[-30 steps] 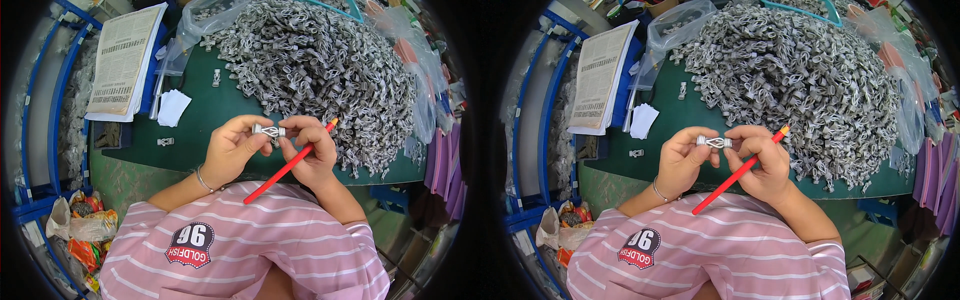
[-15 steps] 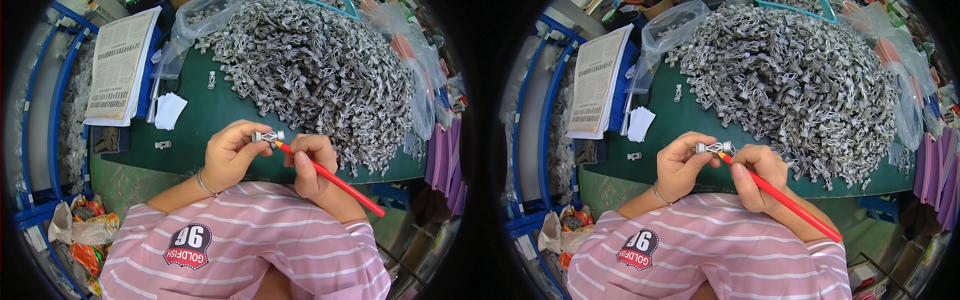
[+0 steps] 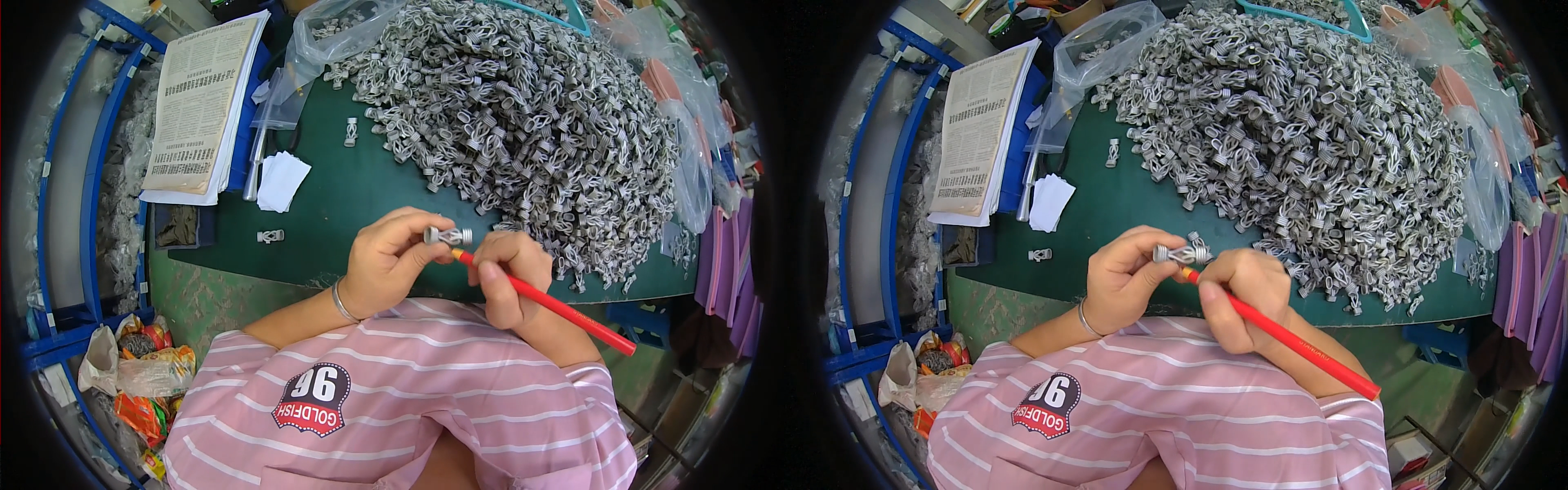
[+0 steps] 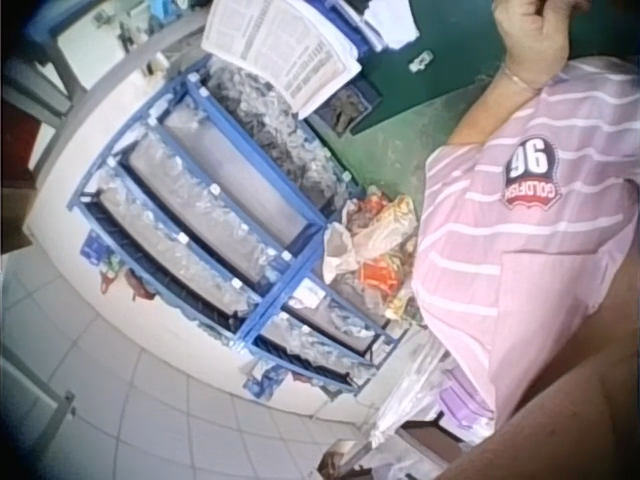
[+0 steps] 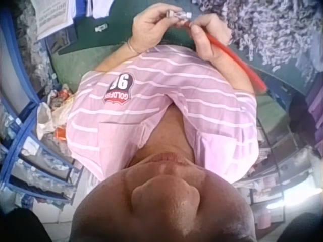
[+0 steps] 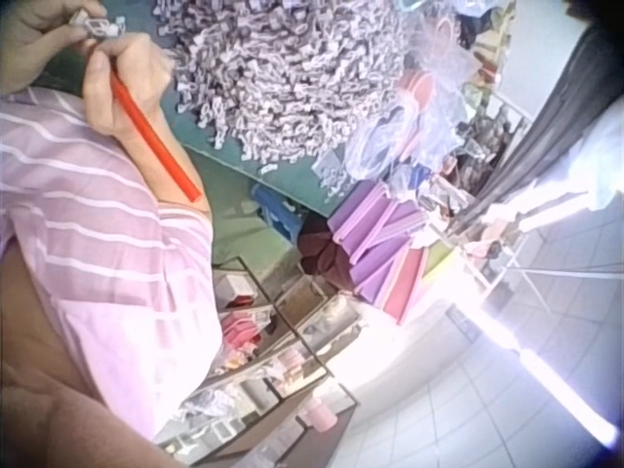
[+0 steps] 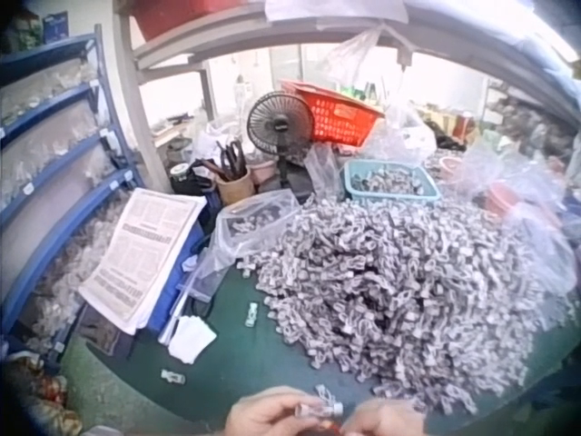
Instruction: The person picks up metal fastener components from a large pile and joins two pieces together by hand, repeating this action and placing the finished parts on the table.
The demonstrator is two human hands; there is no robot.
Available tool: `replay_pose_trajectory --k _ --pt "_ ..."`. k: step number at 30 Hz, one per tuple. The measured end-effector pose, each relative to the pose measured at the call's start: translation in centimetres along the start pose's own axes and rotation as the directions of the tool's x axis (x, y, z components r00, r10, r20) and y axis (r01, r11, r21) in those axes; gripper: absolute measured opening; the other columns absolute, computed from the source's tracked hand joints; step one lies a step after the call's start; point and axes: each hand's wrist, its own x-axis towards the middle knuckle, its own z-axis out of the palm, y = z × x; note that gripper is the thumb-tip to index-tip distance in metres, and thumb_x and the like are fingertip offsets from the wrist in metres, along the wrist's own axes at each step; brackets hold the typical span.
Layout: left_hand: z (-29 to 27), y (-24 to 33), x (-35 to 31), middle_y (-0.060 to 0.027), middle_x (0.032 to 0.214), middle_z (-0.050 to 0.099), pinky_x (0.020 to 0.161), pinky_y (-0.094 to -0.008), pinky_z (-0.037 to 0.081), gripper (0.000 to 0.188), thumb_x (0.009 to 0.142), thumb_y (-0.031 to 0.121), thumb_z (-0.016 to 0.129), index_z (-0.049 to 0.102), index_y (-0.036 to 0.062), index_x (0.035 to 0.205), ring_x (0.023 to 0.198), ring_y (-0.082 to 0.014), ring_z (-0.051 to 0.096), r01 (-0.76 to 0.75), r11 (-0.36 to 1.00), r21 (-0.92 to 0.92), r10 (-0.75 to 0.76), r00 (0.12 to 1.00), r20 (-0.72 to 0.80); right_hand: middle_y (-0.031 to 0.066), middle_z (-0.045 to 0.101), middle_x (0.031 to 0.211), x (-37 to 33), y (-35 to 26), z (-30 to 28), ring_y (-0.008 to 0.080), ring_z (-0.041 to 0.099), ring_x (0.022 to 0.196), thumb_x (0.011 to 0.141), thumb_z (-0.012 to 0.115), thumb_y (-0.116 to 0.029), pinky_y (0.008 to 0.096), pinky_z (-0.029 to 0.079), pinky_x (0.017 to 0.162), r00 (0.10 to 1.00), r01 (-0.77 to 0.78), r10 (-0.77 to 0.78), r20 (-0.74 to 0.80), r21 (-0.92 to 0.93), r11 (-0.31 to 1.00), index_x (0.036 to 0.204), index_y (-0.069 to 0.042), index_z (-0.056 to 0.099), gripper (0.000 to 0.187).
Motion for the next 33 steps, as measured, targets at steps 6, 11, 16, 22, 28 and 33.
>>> replay_pose_trajectory --k 6,11,16,22,28,33 --pt "0.0 0.2 0.4 -0.0084 0.091 0.055 0.068 -0.0213 0.051 0.020 0.082 -0.004 0.055 0.056 -0.0049 0.102 0.078 -0.0132 0.061 -0.014 0.998 -0.061 0.011 0.998 -0.054 0.0085 0.051 0.055 0.2 -0.1 0.5 0.0164 0.047 0.042 0.076 0.051 0.000 0.0269 0.036 0.040 0.992 0.031 -0.015 -0.122 0.133 0.991 0.077 0.001 0.050 0.002" --pt "0.0 0.2 0.5 -0.0079 0.091 0.056 0.066 -0.0202 0.050 0.019 0.081 -0.003 0.056 0.057 -0.0042 0.101 0.078 -0.0124 0.061 -0.020 0.999 -0.035 0.017 0.996 -0.085 0.0072 0.052 0.056 0.7 -0.2 0.8 0.0177 0.048 0.041 0.076 0.053 -0.002 0.0282 0.038 0.041 1.000 -0.021 0.019 -0.017 -0.079 0.997 0.073 -0.002 0.051 0.004" --pt "-1.7 1.0 2.2 -0.0130 0.094 0.054 0.067 -0.0243 0.050 0.021 0.079 -0.007 0.056 0.056 -0.0054 0.100 0.081 -0.0176 0.060 -0.254 0.869 0.425 0.299 0.953 -0.042 0.0081 0.055 0.056 -0.7 0.0 0.0 0.0122 0.048 0.044 0.081 0.047 -0.005 0.0237 0.038 0.041 0.994 -0.069 0.081 -0.079 0.150 0.986 0.081 0.000 0.047 0.005" --pt "-7.1 3.9 12.7 -0.0129 0.086 0.060 0.067 -0.0310 0.046 0.017 0.074 -0.001 0.062 0.060 -0.0006 0.091 0.077 -0.0267 0.056 -0.419 0.245 0.874 0.792 0.606 0.069 0.0088 0.056 0.059 -1.4 0.2 -0.3 0.0088 0.048 0.047 0.085 0.043 -0.006 0.0212 0.040 0.044 0.980 -0.103 0.121 -0.161 0.114 0.988 0.084 0.001 0.046 0.008" --pt "-8.9 3.4 13.7 -0.0138 0.086 0.058 0.069 -0.0318 0.045 0.015 0.073 -0.002 0.059 0.058 0.0009 0.088 0.079 -0.0281 0.057 -0.244 0.167 0.955 0.700 0.712 0.059 0.0092 0.054 0.061 -2.1 0.8 -1.9 0.0098 0.046 0.050 0.087 0.041 -0.008 0.0219 0.039 0.046 0.942 -0.200 0.235 -0.241 0.159 0.967 0.088 0.001 0.045 0.010" --pt "-3.6 -1.9 6.5 -0.0114 0.091 0.052 0.071 -0.0325 0.045 0.028 0.064 -0.001 0.068 0.057 0.0021 0.090 0.084 -0.0279 0.054 -0.474 0.643 0.602 0.084 0.825 0.559 0.0094 0.055 0.061 -2.5 0.9 -2.5 0.0096 0.047 0.050 0.090 0.040 -0.009 0.0215 0.038 0.045 0.915 -0.264 0.314 -0.254 0.213 0.941 0.093 0.002 0.048 0.015"
